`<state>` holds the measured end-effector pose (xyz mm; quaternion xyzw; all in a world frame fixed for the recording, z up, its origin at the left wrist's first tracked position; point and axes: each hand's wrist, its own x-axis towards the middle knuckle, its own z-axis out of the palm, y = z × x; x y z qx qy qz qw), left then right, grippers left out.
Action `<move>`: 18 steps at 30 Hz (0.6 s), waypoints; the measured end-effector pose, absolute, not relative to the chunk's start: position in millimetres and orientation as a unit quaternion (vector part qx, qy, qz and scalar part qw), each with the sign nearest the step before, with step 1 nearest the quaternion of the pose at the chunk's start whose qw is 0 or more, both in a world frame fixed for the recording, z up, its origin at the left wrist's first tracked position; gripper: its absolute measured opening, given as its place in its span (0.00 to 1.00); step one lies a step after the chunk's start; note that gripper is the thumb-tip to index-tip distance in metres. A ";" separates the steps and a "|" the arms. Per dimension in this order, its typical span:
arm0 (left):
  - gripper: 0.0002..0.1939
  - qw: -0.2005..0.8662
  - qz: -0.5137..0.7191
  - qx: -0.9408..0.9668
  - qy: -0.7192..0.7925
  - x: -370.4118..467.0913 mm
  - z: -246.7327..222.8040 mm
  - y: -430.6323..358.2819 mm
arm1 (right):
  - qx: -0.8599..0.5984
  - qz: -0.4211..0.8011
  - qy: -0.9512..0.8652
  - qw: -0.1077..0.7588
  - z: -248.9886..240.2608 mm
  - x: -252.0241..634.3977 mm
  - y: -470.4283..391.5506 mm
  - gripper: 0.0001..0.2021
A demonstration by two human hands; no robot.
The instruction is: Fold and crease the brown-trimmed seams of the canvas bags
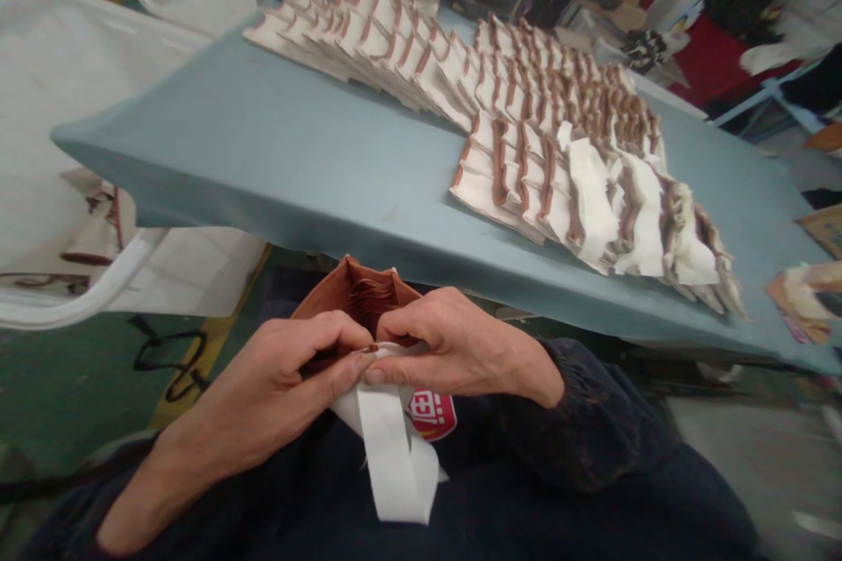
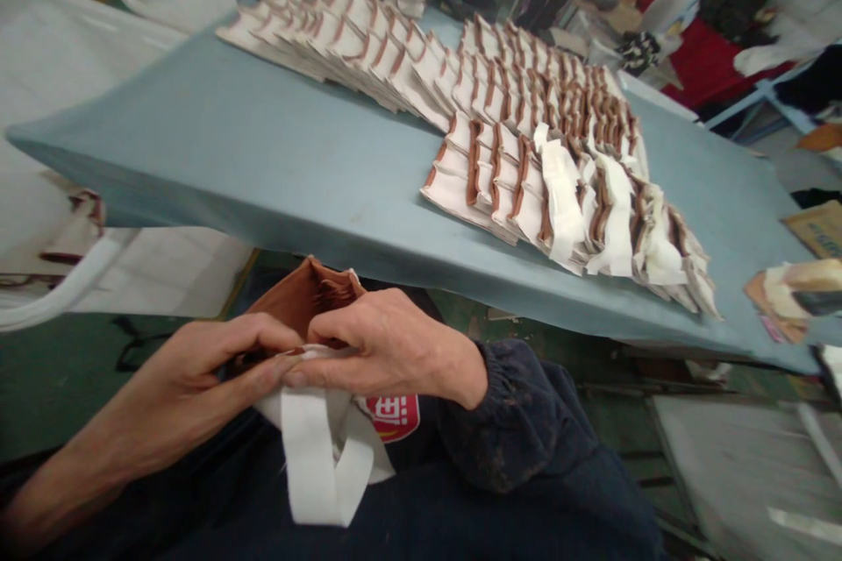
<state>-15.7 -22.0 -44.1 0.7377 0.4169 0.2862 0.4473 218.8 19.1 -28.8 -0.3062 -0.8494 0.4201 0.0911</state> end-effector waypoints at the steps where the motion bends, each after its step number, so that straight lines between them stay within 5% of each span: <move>1: 0.10 0.446 0.290 0.736 0.418 -15.5 -45.0 -22.6 | -0.306 0.424 -0.849 0.083 -27.6 218.4 19.7 0.21; 10: 0.08 0.372 0.317 0.785 0.382 -18.2 -55.5 -28.1 | -0.282 0.509 -0.809 0.084 -25.2 221.3 26.8 0.15; 18: 0.11 0.239 0.348 0.848 0.322 -13.3 -60.3 -34.7 | -0.271 0.722 -0.629 0.098 -41.4 224.6 31.0 0.23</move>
